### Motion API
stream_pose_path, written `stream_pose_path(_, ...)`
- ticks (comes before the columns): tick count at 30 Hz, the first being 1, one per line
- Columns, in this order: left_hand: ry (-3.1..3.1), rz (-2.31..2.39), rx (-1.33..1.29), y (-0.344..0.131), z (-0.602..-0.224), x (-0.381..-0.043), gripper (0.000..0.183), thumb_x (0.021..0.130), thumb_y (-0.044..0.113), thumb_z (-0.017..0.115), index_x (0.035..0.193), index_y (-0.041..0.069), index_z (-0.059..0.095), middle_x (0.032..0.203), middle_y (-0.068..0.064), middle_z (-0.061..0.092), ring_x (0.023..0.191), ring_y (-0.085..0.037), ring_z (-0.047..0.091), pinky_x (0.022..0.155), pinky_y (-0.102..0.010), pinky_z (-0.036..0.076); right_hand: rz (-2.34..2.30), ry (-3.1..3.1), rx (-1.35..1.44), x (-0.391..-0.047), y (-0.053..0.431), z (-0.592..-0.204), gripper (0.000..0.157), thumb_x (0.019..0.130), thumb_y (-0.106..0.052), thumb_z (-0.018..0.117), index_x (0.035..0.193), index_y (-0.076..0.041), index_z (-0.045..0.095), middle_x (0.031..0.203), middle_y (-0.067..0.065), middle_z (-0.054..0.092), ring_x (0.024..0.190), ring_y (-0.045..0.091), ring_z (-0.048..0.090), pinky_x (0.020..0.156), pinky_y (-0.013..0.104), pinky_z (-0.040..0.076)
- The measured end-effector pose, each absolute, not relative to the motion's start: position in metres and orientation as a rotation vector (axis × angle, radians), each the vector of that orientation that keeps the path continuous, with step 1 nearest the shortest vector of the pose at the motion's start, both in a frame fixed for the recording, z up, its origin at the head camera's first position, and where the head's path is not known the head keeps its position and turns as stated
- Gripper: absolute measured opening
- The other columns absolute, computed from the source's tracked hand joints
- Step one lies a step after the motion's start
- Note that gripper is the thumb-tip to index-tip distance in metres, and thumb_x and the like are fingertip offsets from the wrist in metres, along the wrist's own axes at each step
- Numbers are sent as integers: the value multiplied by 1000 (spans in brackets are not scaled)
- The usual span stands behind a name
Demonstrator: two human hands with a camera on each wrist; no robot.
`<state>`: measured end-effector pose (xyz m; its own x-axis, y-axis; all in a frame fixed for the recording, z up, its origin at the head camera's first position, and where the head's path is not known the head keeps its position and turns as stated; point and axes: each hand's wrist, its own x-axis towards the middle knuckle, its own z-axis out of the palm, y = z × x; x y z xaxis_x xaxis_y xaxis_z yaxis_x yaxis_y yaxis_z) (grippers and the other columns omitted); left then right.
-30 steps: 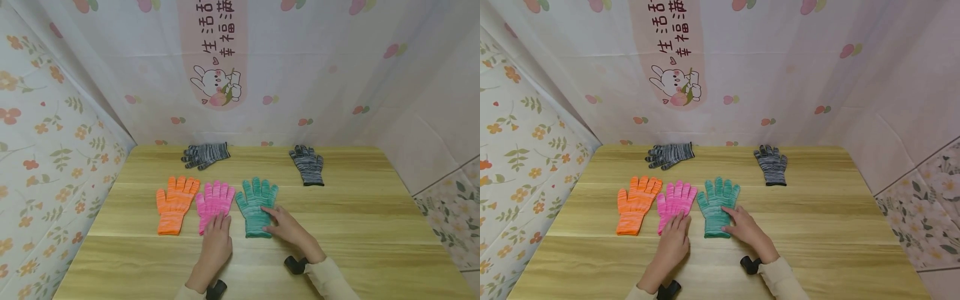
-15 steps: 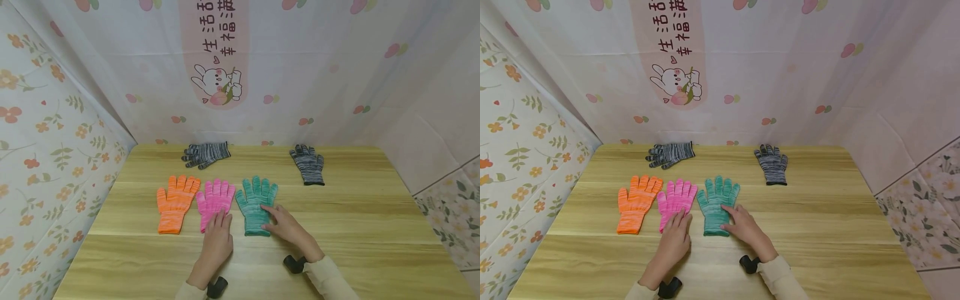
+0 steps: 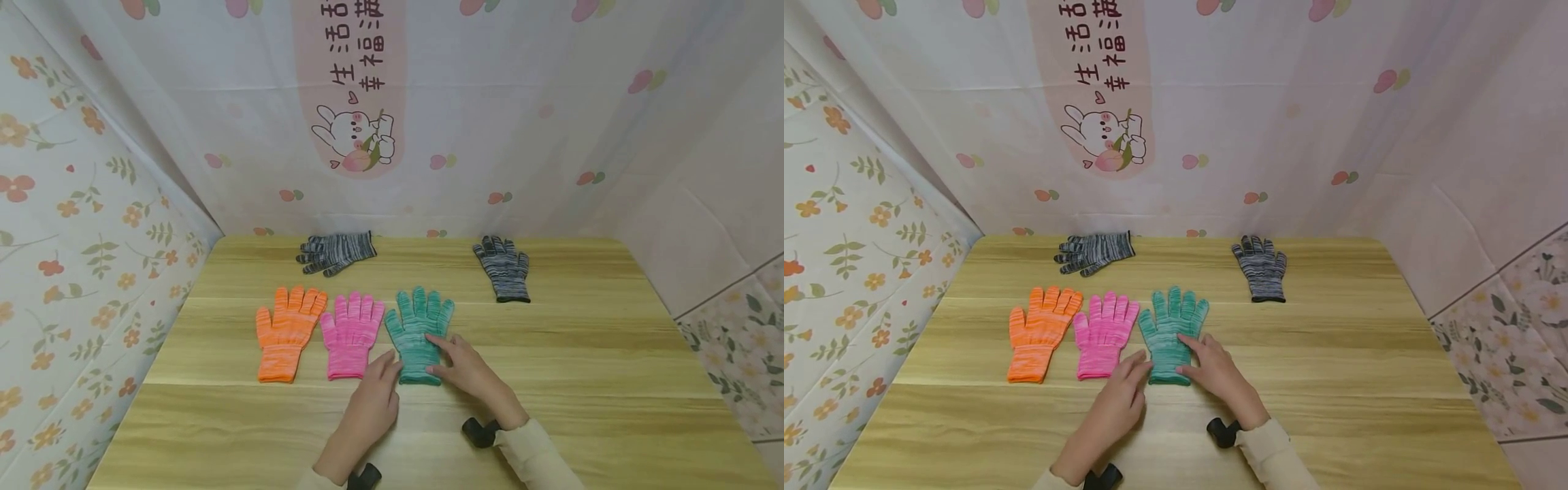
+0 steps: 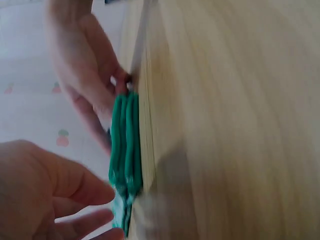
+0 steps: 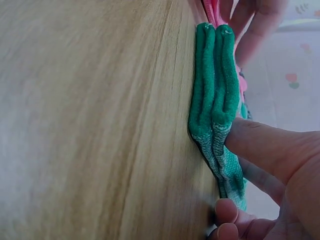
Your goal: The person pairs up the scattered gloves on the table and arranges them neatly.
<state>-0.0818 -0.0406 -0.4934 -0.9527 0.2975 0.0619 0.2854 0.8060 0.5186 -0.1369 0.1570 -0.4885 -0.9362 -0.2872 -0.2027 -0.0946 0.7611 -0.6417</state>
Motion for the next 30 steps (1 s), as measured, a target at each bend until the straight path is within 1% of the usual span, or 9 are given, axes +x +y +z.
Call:
stream_pose_path(3,2932,793,577,-33,-493,-79,38,88,8,52,125,4,57,139,-12,45,129,-29,43,100,-41,43,-946,2673,-304,-136,158,-488,59,81,-24,71,136,-14,50,83,4,40,68,14,34,56,22,28)
stream_pose_path(6,2932,736,614,-29,-492,-79,38,88,8,53,125,4,57,140,-11,46,129,-28,44,100,-40,44,-946,2675,-308,-135,158,-488,59,81,-24,71,136,-14,50,82,4,40,68,14,34,56,22,28)
stream_pose_path(10,2938,689,615,-27,-492,-79,38,88,8,53,126,3,57,139,-11,46,128,-28,45,98,-40,45,-935,2686,-312,-135,158,-488,59,81,-24,71,135,-15,50,83,3,41,68,14,33,56,22,27)
stream_pose_path(17,2910,671,564,-29,-490,-80,40,89,10,51,128,4,55,142,-11,43,131,-28,42,100,-41,43,-898,2704,-315,-135,155,-489,58,82,-26,70,136,-17,50,82,3,41,68,15,32,56,22,26)
stream_pose_path(22,2899,687,574,-30,-491,-82,39,89,11,51,128,5,56,141,-11,44,130,-29,42,100,-41,44,-914,2679,-292,-136,156,-488,60,83,-27,69,137,-17,48,82,3,40,68,15,33,56,23,27)
stream_pose_path(27,2920,715,586,-27,-491,-85,37,88,10,53,124,6,58,137,-11,47,128,-29,43,100,-41,44,-1034,2618,-309,-141,165,-487,60,88,-26,63,141,-9,41,85,5,43,71,15,38,57,24,33)
stream_pose_path(30,2937,761,616,-22,-488,-87,35,87,9,54,121,6,60,134,-10,50,127,-28,45,100,-40,44,-1090,2654,-284,-150,176,-485,55,91,-23,59,139,-2,41,90,8,47,77,17,42,62,27,39)
